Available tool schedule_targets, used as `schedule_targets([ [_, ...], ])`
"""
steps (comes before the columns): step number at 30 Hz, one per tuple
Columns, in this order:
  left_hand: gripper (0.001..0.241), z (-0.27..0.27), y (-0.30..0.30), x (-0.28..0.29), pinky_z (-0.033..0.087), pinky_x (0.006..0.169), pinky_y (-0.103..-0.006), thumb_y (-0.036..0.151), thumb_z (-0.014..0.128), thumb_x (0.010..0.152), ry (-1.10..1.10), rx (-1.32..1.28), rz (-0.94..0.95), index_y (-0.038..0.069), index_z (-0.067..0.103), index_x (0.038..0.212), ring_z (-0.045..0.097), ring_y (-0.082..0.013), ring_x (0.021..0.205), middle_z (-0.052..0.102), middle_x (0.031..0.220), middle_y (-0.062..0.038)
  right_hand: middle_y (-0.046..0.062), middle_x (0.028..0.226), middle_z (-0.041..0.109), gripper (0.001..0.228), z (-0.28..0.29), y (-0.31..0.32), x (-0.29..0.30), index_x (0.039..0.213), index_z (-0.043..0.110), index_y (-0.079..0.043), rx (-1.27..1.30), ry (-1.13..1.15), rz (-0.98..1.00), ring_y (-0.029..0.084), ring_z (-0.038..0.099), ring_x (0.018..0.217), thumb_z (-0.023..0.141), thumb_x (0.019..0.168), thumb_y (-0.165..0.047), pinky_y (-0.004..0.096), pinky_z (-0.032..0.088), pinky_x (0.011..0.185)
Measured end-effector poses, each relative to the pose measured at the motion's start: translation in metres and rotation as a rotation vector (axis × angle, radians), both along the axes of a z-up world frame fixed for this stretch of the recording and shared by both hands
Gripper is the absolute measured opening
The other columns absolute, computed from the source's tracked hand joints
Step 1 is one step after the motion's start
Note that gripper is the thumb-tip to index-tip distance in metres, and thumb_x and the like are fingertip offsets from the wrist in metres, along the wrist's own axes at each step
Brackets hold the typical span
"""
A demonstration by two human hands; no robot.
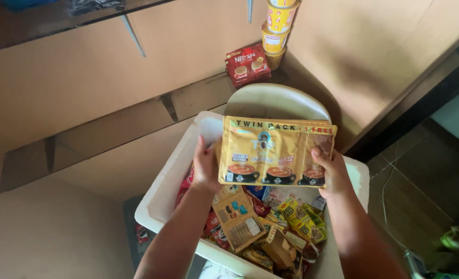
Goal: The recorder is taking various packets of coffee, milk powder, and noodles from a styrofoam cooler and placing them onto a shelf.
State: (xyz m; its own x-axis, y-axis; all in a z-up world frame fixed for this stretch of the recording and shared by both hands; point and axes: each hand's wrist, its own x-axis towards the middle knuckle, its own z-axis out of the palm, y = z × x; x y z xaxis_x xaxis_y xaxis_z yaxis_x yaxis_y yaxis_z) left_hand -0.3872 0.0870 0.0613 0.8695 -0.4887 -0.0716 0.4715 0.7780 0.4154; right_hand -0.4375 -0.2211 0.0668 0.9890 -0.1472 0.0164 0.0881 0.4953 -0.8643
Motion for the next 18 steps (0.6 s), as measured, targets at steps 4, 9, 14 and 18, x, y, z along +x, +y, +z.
schedule_targets([
  [4, 0.104, 0.035, -0.004, 0.006, 0.035, 0.12, -0.0538, 0.077, 0.047, 0.088, -0.183, 0.052, 0.053, 0.012, 0.021, 0.165, 0.043, -0.0355, 0.147, 0.039, 0.164, -0.015, 0.012, 0.111, 0.066, 0.056, -0.056, -0.024, 0.022, 0.136, 0.063, 0.006, -0.163, 0.086, -0.074, 0.023, 0.061, 0.094, 0.085, 0.093, -0.022, 0.04, 0.049, 0.08],
  [9, 0.114, 0.052, -0.004, 0.013, 0.04, 0.116, -0.0536, 0.055, 0.078, 0.081, -0.462, 0.252, 0.009, 0.01, 0.017, 0.166, 0.046, -0.0362, 0.141, 0.045, 0.154, -0.021, 0.007, 0.118, 0.07, 0.066, 0.002, 0.0, 0.028, 0.136, 0.057, -0.011, -0.032, 0.122, -0.012, 0.024, 0.07, 0.105, 0.08, 0.075, -0.024, 0.045, 0.061, 0.085],
  [14, 0.099, 0.053, 0.004, 0.017, 0.047, 0.11, -0.0471, 0.021, 0.087, 0.076, -0.506, 0.646, 0.113, 0.008, 0.028, 0.154, 0.055, -0.0293, 0.132, 0.057, 0.141, -0.015, 0.01, 0.125, 0.065, 0.07, -0.004, -0.001, 0.069, 0.147, 0.051, -0.009, -0.172, 0.113, -0.008, 0.024, 0.066, 0.109, 0.079, 0.084, -0.019, 0.044, 0.058, 0.087],
  [18, 0.057, 0.023, 0.016, 0.03, 0.058, 0.081, -0.04, 0.001, 0.079, 0.084, -0.317, 0.6, 0.214, 0.003, 0.051, 0.134, 0.069, -0.0267, 0.1, 0.07, 0.117, -0.014, 0.009, 0.125, 0.067, 0.08, 0.01, 0.027, 0.104, 0.149, 0.048, -0.013, -0.201, 0.065, 0.034, 0.022, 0.067, 0.105, 0.083, 0.077, -0.018, 0.042, 0.059, 0.086],
])
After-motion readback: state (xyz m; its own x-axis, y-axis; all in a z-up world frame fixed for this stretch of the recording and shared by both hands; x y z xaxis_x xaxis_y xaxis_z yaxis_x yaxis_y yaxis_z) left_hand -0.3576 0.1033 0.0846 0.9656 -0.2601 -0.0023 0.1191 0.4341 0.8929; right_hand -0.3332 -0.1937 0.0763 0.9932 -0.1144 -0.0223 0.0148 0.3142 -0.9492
